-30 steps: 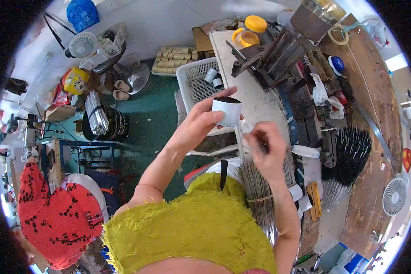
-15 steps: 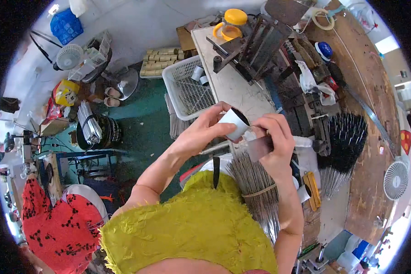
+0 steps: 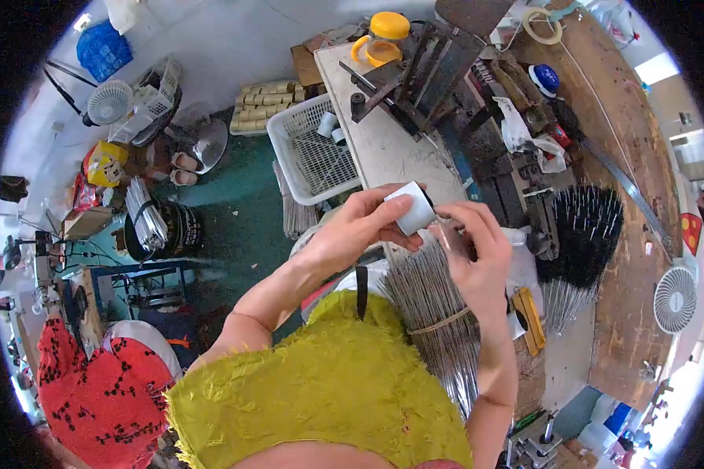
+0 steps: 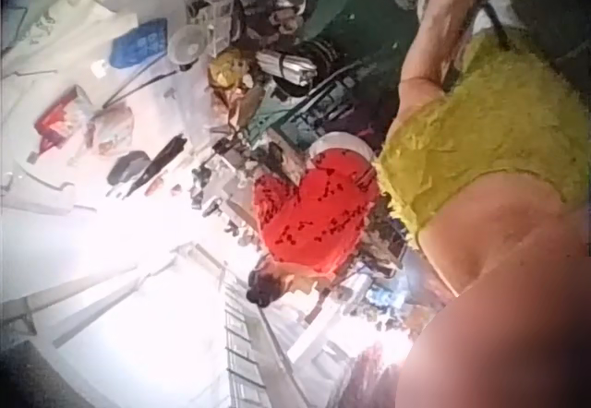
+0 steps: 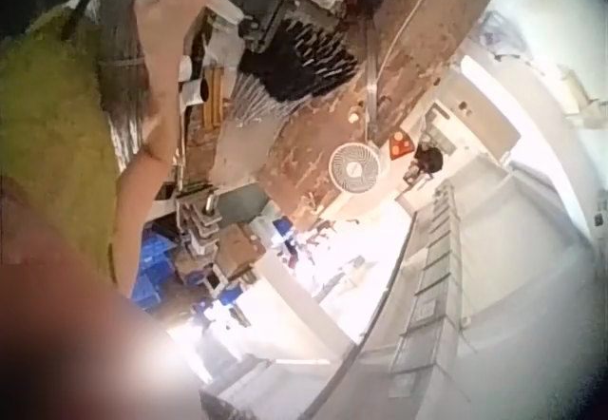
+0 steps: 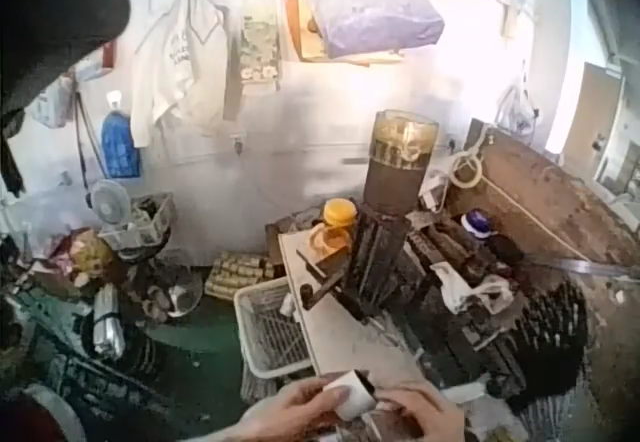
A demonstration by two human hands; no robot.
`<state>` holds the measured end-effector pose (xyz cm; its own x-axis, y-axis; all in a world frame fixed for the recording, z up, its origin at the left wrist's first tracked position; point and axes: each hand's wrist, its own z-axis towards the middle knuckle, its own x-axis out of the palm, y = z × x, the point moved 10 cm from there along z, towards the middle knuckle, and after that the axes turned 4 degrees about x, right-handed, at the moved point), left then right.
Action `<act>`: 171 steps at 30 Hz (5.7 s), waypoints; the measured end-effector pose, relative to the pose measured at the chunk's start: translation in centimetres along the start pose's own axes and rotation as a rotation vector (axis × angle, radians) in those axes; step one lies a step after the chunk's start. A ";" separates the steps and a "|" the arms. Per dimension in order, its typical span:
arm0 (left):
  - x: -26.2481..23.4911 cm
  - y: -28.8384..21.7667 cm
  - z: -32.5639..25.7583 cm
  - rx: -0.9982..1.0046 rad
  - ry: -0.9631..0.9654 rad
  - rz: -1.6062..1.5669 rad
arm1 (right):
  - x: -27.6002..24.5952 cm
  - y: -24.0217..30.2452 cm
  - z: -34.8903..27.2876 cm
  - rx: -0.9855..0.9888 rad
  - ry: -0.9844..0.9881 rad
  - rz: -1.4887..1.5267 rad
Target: The person assembles industrial brushes by wrapping plastic cores and filaments with white tape using a wrapping machine.
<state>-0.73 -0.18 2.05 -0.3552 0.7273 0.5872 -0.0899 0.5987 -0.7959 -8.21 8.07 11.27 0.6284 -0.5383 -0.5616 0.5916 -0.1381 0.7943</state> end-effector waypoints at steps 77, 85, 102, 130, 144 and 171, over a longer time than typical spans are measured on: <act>6.7 -1.7 -0.5 0.129 0.413 0.155 | -5.1 0.3 -1.7 -0.191 -0.173 -0.366; 6.0 -0.8 1.4 0.287 0.389 0.634 | -3.7 0.8 -3.6 0.101 0.105 0.466; 9.3 0.7 0.6 0.411 0.713 0.868 | -9.9 -0.7 -0.4 -0.051 -0.238 0.084; 4.2 7.4 4.4 -0.247 0.101 -0.209 | 1.8 4.3 -6.9 -0.440 0.299 -0.581; 8.1 7.9 1.1 -0.377 0.539 -0.162 | -3.9 -5.6 -0.3 0.444 0.022 0.433; -7.4 -3.3 4.6 0.464 -0.384 0.219 | -4.7 -3.9 7.8 -0.042 -0.325 -0.222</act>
<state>-2.07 -9.12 -0.37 -0.7114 0.5930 0.3773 -0.3400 0.1795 -0.9231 -17.43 4.72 12.60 0.2939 -0.7350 -0.6110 0.7194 -0.2508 0.6477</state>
